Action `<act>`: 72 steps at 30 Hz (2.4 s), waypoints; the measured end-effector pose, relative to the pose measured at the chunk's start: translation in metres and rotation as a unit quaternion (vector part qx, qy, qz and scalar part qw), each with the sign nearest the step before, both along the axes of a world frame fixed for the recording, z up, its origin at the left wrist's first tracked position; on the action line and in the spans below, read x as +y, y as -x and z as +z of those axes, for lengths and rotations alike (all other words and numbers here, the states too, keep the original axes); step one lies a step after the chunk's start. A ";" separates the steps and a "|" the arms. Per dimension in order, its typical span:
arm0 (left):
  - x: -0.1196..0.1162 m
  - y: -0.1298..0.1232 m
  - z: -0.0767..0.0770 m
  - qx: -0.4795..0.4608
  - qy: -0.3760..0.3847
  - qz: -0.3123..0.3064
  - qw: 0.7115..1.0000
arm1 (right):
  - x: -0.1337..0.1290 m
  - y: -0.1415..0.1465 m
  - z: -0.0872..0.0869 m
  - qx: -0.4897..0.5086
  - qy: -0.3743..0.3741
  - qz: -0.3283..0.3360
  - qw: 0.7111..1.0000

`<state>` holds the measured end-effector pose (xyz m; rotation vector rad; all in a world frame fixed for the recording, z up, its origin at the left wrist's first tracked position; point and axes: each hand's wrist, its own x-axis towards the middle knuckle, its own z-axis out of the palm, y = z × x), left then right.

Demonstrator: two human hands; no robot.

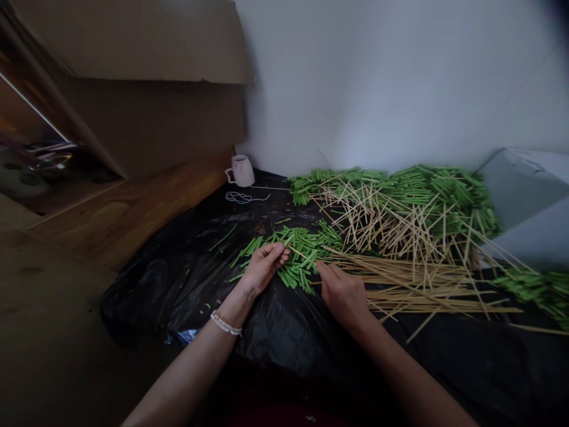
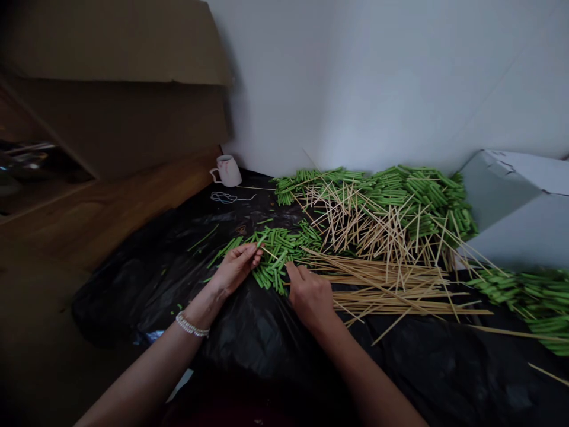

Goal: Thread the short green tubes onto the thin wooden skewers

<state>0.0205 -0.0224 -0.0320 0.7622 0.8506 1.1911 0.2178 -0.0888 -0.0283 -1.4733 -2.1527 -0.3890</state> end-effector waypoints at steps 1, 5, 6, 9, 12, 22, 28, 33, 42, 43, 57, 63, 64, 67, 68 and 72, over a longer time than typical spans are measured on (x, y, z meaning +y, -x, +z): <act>0.000 0.000 0.000 -0.001 0.003 -0.001 1.000 | 0.000 0.000 0.000 0.000 -0.002 -0.001 1.000; -0.001 0.000 0.001 -0.003 0.008 -0.006 1.000 | 0.000 0.000 0.000 -0.002 0.002 -0.001 1.000; -0.001 -0.001 0.001 -0.002 0.006 -0.007 1.000 | 0.000 0.000 0.000 -0.003 0.004 -0.001 1.000; -0.001 -0.001 0.001 0.004 0.003 -0.008 1.000 | 0.000 0.000 -0.001 -0.005 0.009 -0.001 1.000; -0.001 -0.001 0.001 0.005 0.002 -0.011 1.000 | 0.000 0.000 -0.001 -0.006 0.008 -0.002 1.000; -0.001 0.001 -0.001 0.011 -0.001 -0.005 1.000 | -0.001 0.001 -0.001 -0.004 -0.005 0.001 1.000; -0.001 -0.001 -0.002 0.042 -0.015 -0.003 0.999 | -0.001 0.001 -0.003 -0.005 0.009 -0.002 1.000; -0.002 -0.001 0.000 0.064 -0.022 -0.011 0.998 | -0.001 0.001 -0.005 -0.003 0.008 0.004 1.000; -0.005 -0.002 0.003 0.060 -0.022 -0.049 0.997 | -0.002 0.004 -0.006 0.019 0.031 0.008 0.999; -0.005 -0.003 0.003 0.062 -0.025 -0.052 0.996 | -0.002 0.004 -0.006 0.021 0.031 0.007 0.999; -0.006 -0.006 -0.004 0.166 -0.083 -0.081 0.979 | -0.001 0.010 -0.006 0.037 0.063 0.009 0.997; -0.003 -0.004 -0.002 0.284 -0.178 -0.018 0.942 | 0.004 -0.001 -0.002 0.063 0.017 -0.009 0.998; -0.003 -0.003 -0.002 0.314 -0.206 0.001 0.927 | 0.005 -0.004 -0.002 0.069 0.008 -0.019 0.997; -0.004 -0.003 -0.005 0.404 -0.292 0.022 0.867 | 0.008 -0.012 -0.001 0.075 -0.007 -0.037 0.996; -0.005 -0.004 -0.007 0.433 -0.313 0.015 0.845 | 0.008 -0.013 -0.001 0.075 -0.009 -0.037 0.996; -0.007 -0.006 -0.010 0.521 -0.354 -0.014 0.777 | 0.008 -0.012 -0.002 0.062 -0.014 -0.019 0.998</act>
